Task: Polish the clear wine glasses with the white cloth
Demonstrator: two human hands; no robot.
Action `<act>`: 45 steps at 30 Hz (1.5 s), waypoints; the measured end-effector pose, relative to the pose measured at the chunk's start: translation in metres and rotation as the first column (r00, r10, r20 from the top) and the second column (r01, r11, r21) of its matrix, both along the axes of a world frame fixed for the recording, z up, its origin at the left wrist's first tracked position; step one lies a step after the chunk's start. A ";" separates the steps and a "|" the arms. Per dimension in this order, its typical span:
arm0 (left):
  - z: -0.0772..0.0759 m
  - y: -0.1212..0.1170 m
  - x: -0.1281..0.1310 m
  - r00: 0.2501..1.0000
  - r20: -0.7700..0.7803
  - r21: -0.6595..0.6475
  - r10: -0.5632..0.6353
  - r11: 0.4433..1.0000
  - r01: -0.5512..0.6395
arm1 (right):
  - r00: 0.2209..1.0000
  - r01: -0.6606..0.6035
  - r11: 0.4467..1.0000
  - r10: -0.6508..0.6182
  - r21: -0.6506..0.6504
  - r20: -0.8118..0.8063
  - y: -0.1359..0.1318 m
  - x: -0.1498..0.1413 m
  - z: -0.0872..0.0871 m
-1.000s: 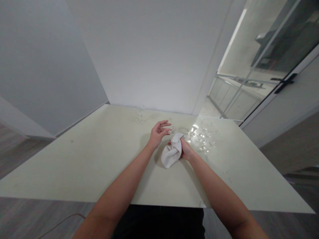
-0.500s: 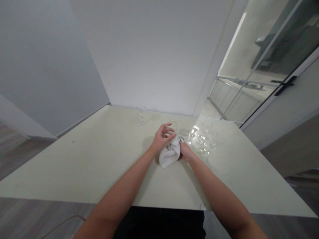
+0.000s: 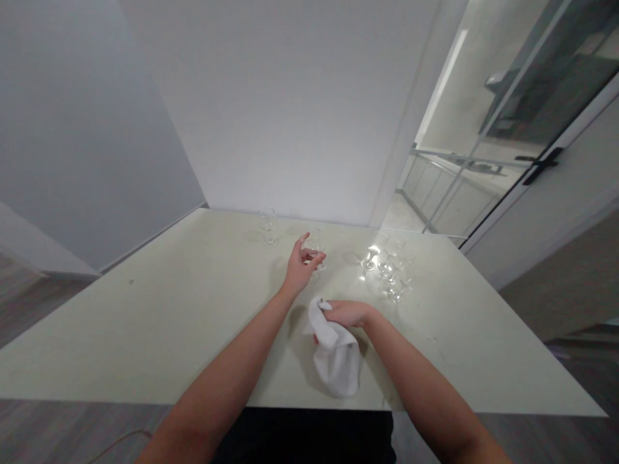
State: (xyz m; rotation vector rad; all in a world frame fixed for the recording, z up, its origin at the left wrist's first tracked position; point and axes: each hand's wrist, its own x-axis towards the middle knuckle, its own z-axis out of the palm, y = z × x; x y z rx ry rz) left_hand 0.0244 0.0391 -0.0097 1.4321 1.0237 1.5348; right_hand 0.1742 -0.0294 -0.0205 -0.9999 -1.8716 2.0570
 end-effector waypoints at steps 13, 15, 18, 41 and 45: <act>-0.019 -0.016 0.036 0.902 -0.260 -0.041 -0.346 0.937 0.347 | 0.973 -0.225 0.973 0.221 0.056 0.069 -0.003 -0.005 -0.005; -0.023 -0.016 0.038 0.889 -0.259 -0.052 -0.377 0.925 0.377 | 0.973 -0.225 0.971 0.220 0.074 0.076 -0.004 -0.006 -0.003; -0.028 -0.015 0.038 0.847 -0.395 -0.040 -0.355 0.928 0.370 | 0.973 -0.226 0.966 0.217 0.127 0.080 -0.003 -0.006 -0.003; -0.034 -0.005 0.052 0.202 -0.977 0.103 -0.068 0.679 0.727 | 0.985 -0.116 0.923 0.060 0.367 0.162 -0.001 -0.010 0.003; -0.033 -0.002 0.057 0.163 -0.985 0.077 -0.065 0.675 0.733 | 0.986 -0.098 0.938 0.047 0.332 0.158 0.004 -0.011 -0.007</act>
